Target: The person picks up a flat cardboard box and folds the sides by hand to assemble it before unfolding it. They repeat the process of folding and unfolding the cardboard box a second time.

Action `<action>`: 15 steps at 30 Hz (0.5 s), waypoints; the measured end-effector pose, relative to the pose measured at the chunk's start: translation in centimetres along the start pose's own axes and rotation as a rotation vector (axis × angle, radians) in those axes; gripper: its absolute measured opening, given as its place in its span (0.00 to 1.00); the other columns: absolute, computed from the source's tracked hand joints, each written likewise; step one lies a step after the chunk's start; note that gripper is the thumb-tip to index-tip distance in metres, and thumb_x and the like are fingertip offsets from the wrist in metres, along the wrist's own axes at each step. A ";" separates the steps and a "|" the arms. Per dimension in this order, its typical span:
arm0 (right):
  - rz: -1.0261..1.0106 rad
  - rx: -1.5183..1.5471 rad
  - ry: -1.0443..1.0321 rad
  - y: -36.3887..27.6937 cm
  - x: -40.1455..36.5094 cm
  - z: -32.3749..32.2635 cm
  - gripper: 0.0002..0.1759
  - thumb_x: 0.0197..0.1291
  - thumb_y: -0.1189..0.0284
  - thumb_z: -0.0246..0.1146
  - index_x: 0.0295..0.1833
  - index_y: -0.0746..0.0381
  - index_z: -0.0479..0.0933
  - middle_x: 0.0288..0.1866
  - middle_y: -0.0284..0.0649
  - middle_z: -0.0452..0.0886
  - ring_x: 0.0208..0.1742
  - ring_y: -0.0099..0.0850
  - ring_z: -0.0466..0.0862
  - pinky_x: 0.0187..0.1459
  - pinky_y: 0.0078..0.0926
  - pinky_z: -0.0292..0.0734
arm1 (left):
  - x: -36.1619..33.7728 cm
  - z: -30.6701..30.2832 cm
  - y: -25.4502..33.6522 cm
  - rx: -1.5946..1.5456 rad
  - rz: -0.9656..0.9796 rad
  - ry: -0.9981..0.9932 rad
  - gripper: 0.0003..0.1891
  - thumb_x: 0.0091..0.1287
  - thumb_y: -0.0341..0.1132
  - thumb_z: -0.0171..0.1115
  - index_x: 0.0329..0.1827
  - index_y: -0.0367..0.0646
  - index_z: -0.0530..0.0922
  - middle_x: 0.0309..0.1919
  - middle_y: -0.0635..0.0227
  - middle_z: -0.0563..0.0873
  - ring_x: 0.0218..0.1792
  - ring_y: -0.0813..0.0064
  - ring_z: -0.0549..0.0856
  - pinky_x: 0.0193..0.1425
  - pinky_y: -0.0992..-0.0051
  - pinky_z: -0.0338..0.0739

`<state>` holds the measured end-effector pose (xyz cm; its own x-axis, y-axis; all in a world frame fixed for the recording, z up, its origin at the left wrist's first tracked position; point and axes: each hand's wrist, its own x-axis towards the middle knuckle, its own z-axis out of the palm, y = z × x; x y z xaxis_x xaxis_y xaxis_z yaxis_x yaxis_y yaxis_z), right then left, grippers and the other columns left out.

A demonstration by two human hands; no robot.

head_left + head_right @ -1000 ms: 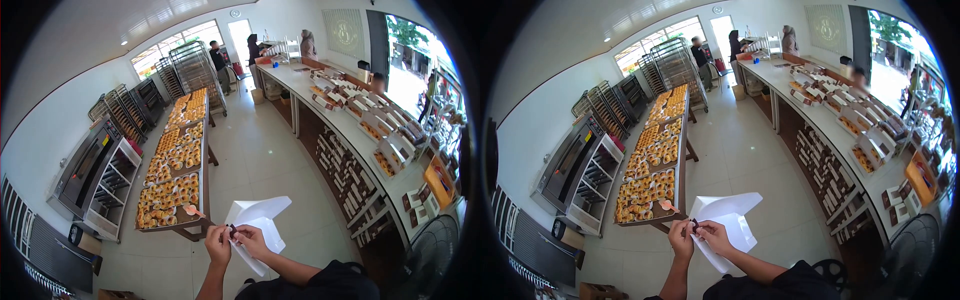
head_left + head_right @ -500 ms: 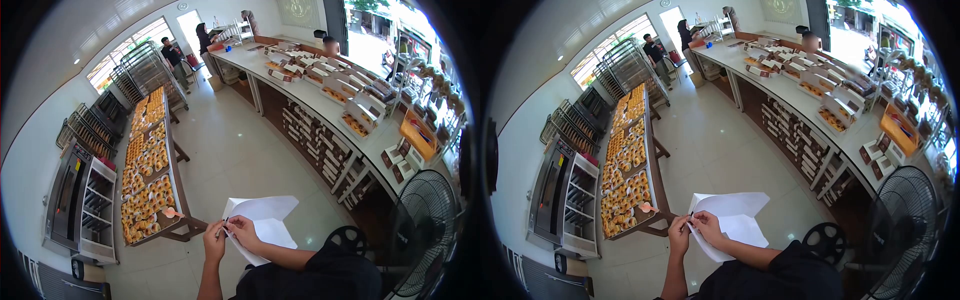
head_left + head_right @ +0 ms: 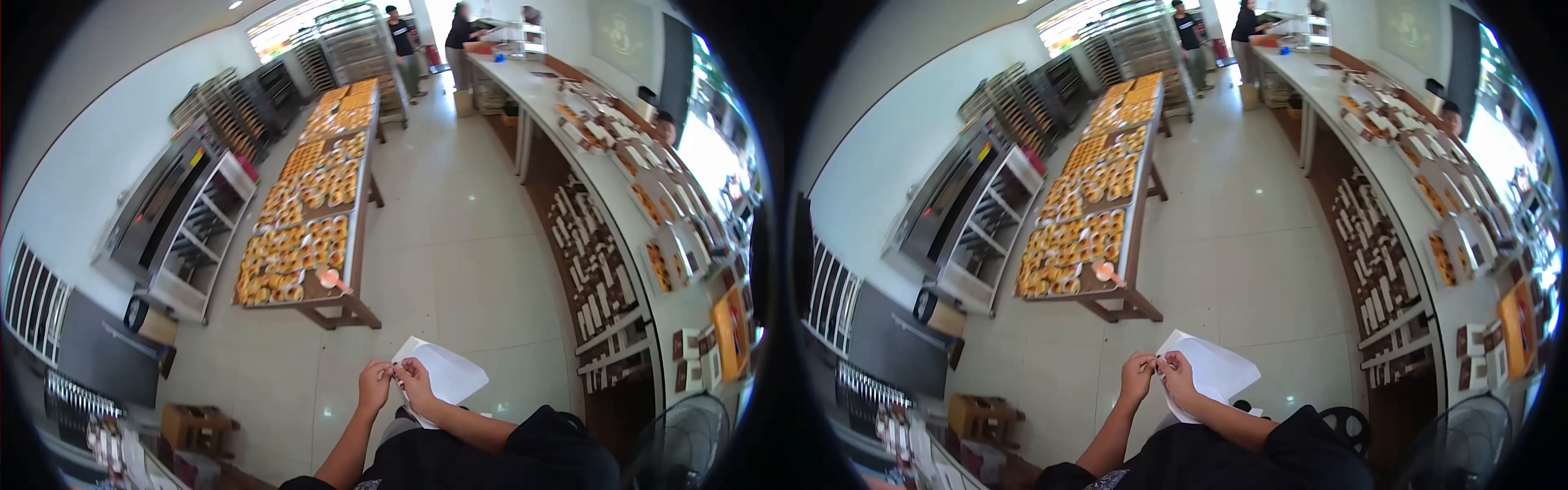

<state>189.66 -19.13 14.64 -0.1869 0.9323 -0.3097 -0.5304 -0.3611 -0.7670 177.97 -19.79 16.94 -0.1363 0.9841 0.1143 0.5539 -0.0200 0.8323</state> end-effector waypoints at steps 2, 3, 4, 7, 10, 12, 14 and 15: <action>0.011 -0.033 -0.020 0.7 -0.1 0.3 0.05 0.62 0.71 0.61 0.40 0.56 0.72 0.30 0.26 0.75 0.30 0.16 0.73 0.28 0.14 0.64 | -0.6 -0.7 0.8 0.024 -0.020 0.028 0.06 0.59 0.28 0.62 0.37 0.36 0.82 0.34 0.57 0.82 0.37 0.59 0.82 0.43 0.71 0.75; 0.055 0.003 -0.033 0.8 -0.1 0.4 0.05 0.62 0.71 0.61 0.39 0.55 0.71 0.31 0.26 0.75 0.31 0.16 0.72 0.30 0.15 0.64 | -0.9 -1.1 0.9 0.045 -0.024 0.032 0.06 0.59 0.29 0.62 0.37 0.36 0.82 0.34 0.57 0.82 0.37 0.60 0.82 0.43 0.71 0.75; 0.070 0.004 -0.033 0.5 -0.2 0.8 0.04 0.62 0.71 0.61 0.39 0.56 0.72 0.32 0.26 0.75 0.32 0.16 0.72 0.31 0.16 0.64 | -1.1 -1.4 1.0 0.066 -0.031 0.035 0.06 0.59 0.29 0.62 0.37 0.36 0.82 0.35 0.58 0.82 0.37 0.60 0.82 0.43 0.70 0.75; 0.077 -0.035 -0.005 1.3 -0.2 1.8 0.05 0.63 0.71 0.61 0.42 0.58 0.73 0.35 0.29 0.75 0.36 0.17 0.73 0.36 0.18 0.66 | -1.7 -2.2 1.2 0.168 0.073 0.166 0.05 0.58 0.29 0.62 0.34 0.36 0.81 0.33 0.59 0.80 0.36 0.60 0.81 0.41 0.68 0.75; 0.018 -0.150 -0.009 3.6 -0.2 2.0 0.09 0.64 0.71 0.60 0.45 0.65 0.74 0.38 0.34 0.76 0.38 0.21 0.75 0.39 0.19 0.71 | -3.0 -2.9 1.0 0.298 0.116 0.254 0.05 0.58 0.29 0.61 0.31 0.36 0.80 0.32 0.59 0.78 0.35 0.59 0.79 0.39 0.67 0.74; 0.022 -0.165 -0.068 5.2 0.1 1.8 0.09 0.64 0.71 0.60 0.44 0.66 0.75 0.38 0.37 0.76 0.37 0.22 0.76 0.36 0.17 0.72 | -4.1 -2.9 0.2 0.137 -0.014 0.215 0.04 0.58 0.28 0.60 0.30 0.35 0.79 0.31 0.58 0.76 0.34 0.58 0.78 0.38 0.66 0.73; 0.051 -0.211 -0.111 4.9 -0.8 2.3 0.09 0.65 0.73 0.58 0.45 0.68 0.75 0.36 0.38 0.76 0.36 0.22 0.76 0.38 0.18 0.72 | -5.2 -3.1 0.1 0.153 -0.018 0.243 0.04 0.59 0.27 0.60 0.31 0.34 0.79 0.31 0.58 0.76 0.34 0.59 0.79 0.38 0.69 0.74; 0.064 -0.175 -0.135 5.2 -1.0 2.5 0.09 0.65 0.74 0.57 0.44 0.69 0.75 0.35 0.38 0.76 0.37 0.22 0.75 0.38 0.18 0.72 | -5.6 -3.2 -0.3 0.176 -0.012 0.251 0.05 0.60 0.27 0.60 0.32 0.34 0.79 0.31 0.59 0.76 0.34 0.62 0.79 0.37 0.71 0.75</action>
<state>185.02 -21.89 12.39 -0.3311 0.8973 -0.2920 -0.3645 -0.4071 -0.8375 176.00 -25.86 17.78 -0.3297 0.9094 0.2536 0.6822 0.0438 0.7298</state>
